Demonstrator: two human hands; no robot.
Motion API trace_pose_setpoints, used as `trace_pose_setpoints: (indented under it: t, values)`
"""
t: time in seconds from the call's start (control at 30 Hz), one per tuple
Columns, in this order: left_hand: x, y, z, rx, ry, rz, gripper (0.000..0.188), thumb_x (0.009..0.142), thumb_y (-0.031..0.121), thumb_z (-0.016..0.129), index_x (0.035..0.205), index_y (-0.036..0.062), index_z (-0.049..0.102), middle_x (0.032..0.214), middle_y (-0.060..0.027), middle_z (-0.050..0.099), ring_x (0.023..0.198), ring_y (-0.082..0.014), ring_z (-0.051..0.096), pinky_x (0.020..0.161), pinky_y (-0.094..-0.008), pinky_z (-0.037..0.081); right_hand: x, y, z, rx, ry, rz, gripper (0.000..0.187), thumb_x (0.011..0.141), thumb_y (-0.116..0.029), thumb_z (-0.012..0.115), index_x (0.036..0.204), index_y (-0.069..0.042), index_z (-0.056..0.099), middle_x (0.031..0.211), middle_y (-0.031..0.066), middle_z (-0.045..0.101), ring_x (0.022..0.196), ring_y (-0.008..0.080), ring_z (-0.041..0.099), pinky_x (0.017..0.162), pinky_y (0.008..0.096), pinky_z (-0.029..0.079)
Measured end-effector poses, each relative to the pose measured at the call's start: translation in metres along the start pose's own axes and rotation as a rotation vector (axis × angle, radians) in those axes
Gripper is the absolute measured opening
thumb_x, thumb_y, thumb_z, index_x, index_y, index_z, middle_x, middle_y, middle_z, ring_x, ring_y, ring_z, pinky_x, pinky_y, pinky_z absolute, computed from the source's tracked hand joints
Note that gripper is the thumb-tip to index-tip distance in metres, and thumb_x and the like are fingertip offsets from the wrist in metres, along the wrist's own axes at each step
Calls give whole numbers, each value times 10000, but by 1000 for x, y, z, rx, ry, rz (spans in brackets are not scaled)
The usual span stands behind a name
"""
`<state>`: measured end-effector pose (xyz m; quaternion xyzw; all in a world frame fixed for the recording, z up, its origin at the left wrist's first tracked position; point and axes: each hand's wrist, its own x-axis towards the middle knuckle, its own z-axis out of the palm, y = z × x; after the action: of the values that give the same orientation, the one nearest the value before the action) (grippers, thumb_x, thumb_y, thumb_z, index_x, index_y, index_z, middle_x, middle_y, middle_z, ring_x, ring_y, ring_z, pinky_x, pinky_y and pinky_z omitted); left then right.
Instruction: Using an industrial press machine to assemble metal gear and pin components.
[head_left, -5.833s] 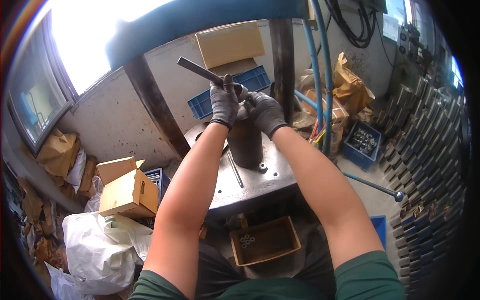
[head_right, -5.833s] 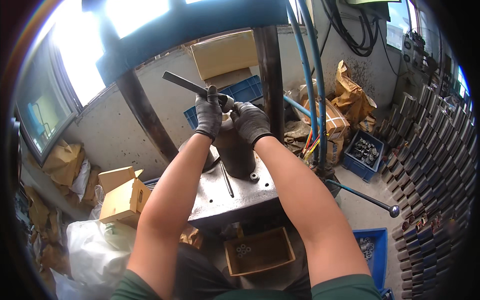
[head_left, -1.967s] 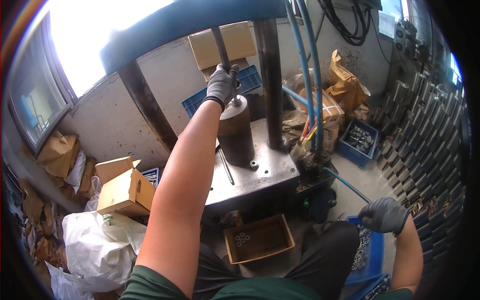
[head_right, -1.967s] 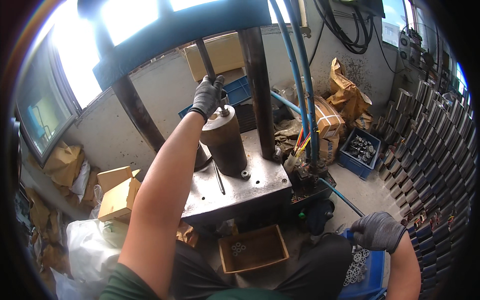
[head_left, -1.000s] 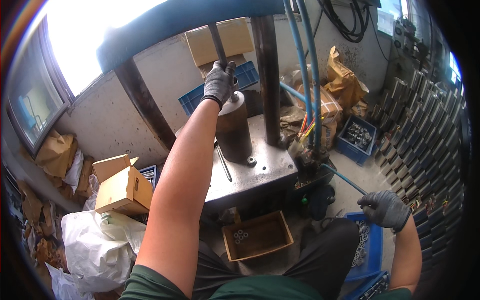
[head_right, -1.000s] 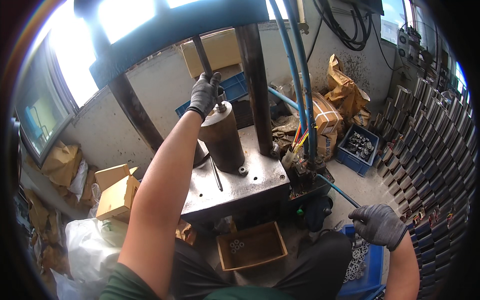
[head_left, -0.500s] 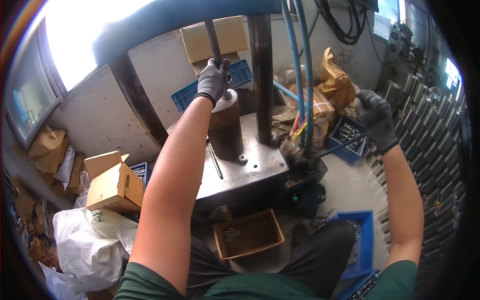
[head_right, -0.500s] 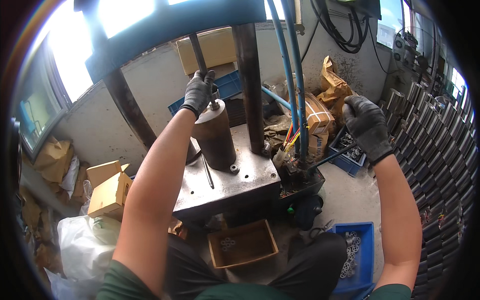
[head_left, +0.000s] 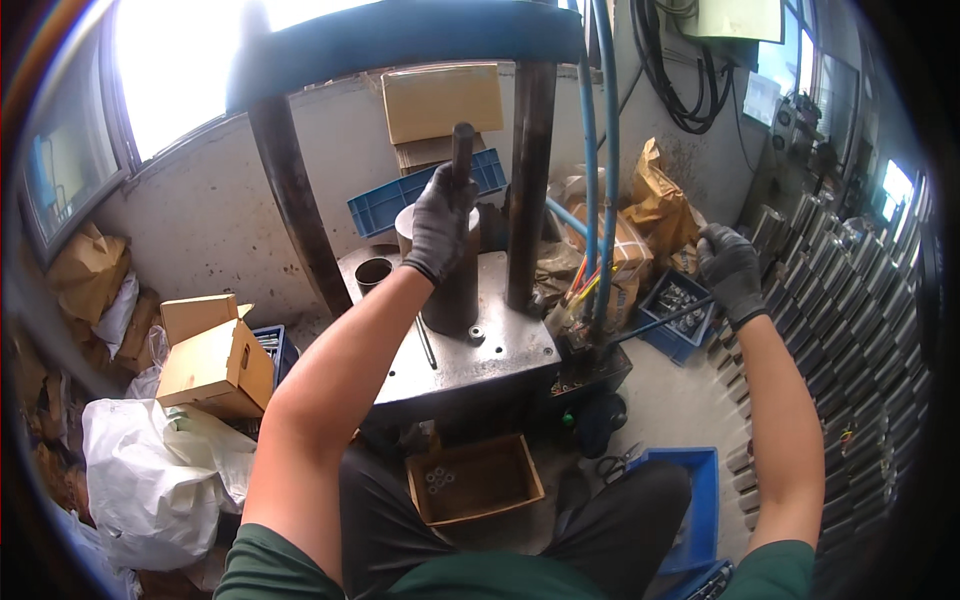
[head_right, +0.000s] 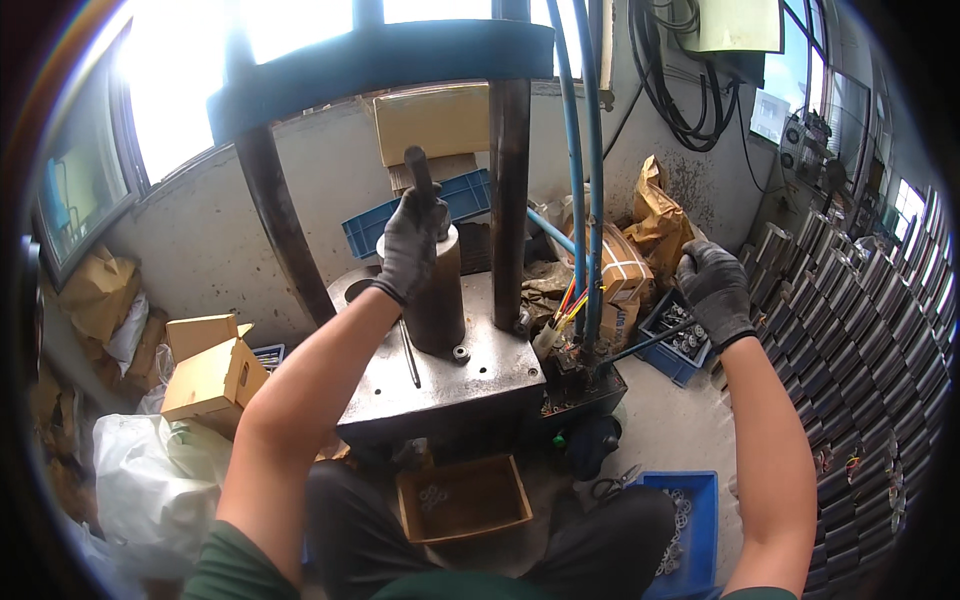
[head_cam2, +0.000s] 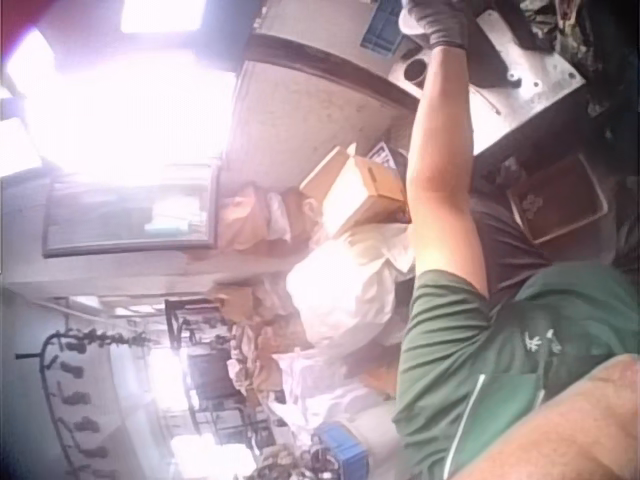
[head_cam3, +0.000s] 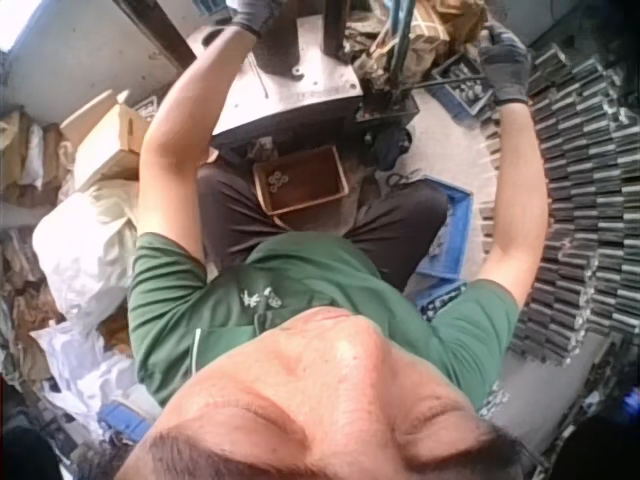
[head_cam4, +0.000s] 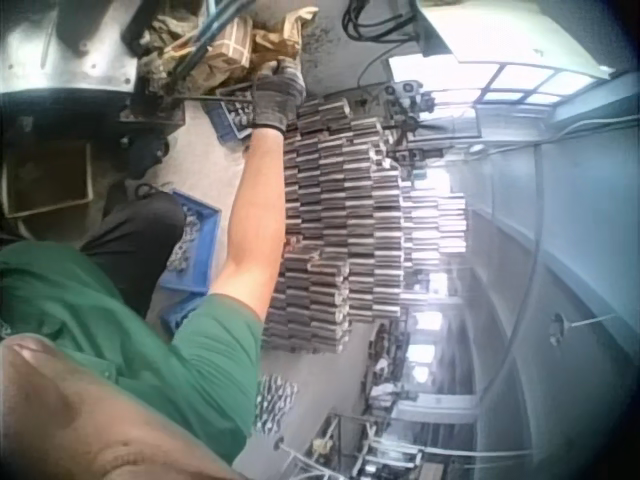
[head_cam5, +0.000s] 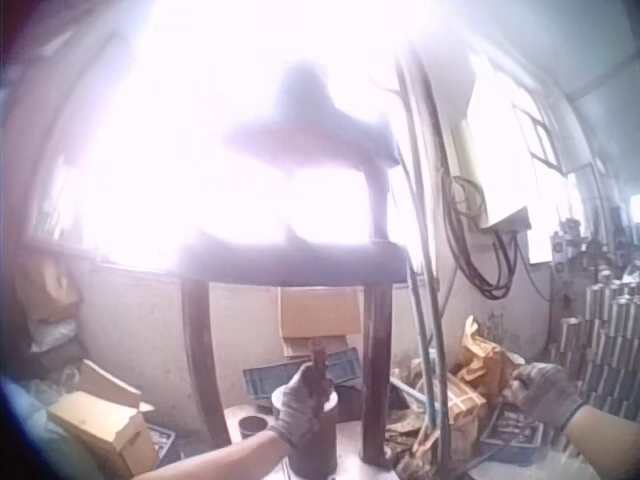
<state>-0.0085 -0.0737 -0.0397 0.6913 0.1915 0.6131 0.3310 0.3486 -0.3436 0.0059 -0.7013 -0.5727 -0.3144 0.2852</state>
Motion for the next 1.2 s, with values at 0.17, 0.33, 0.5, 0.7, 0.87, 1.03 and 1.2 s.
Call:
trace_pose_setpoints:
  t: [0.17, 0.33, 0.5, 0.7, 0.87, 1.03, 1.2]
  values:
    - [-114, 33, 14, -456, -32, 301, 401, 1035, 276, 643, 1339, 46, 518, 945, -54, 611, 806, -183, 596, 729, -333, 523, -43, -10, -20, 98, 68, -121, 147, 886, -75, 662, 1021, -44, 712, 967, 169, 724, 900, 334, 715, 830, 404, 575]
    - [-245, 27, 3, -862, -18, -493, 480, 1019, 515, 588, 1210, 76, 548, 833, -72, 612, 659, -235, 614, 593, -417, 562, -93, -45, -46, 130, 15, -349, 195, 815, 17, 691, 1000, -41, 680, 859, 165, 674, 787, 359, 674, 711, 434, 550]
    - [-290, 8, -9, -925, 30, -1176, 368, 1012, 441, 612, 1098, 86, 658, 874, -55, 665, 744, -173, 672, 724, -376, 616, -115, -112, -53, 283, -64, -530, 302, 751, 12, 713, 1040, -58, 656, 944, 138, 679, 849, 370, 662, 761, 460, 545]
    - [-275, -2, -9, -907, 205, -1427, 214, 959, 263, 569, 1010, 69, 644, 752, -57, 628, 550, -154, 583, 643, -382, 620, -130, -198, 6, 414, -183, -635, 323, 750, -61, 719, 1064, -102, 652, 1038, 77, 687, 1031, 324, 645, 1062, 548, 416]
    - [-292, -10, -5, -777, -9, -1312, 555, 1060, 569, 451, 1033, 87, 726, 779, -22, 671, 700, -138, 669, 654, -337, 586, -171, -206, 67, 877, -566, -223, 286, 836, -27, 710, 1120, -31, 682, 1032, 150, 681, 971, 334, 670, 881, 403, 545]
    - [-323, 7, 0, -792, -89, -1418, 569, 1031, 600, 504, 990, 72, 709, 778, -24, 666, 720, -131, 660, 695, -319, 586, -197, -213, 81, 1099, -1008, 331, 384, 970, -144, 685, 1319, 1, 612, 1107, 120, 707, 1009, 183, 680, 891, 332, 551]
    - [-311, 34, -12, -874, -175, -1312, 537, 999, 594, 575, 1017, 68, 680, 754, -28, 649, 697, -128, 640, 709, -284, 569, -191, -226, 64, 1175, -1186, 630, 588, 1055, -358, 580, 1531, -52, 420, 1151, 92, 666, 1015, 143, 646, 896, 324, 551]
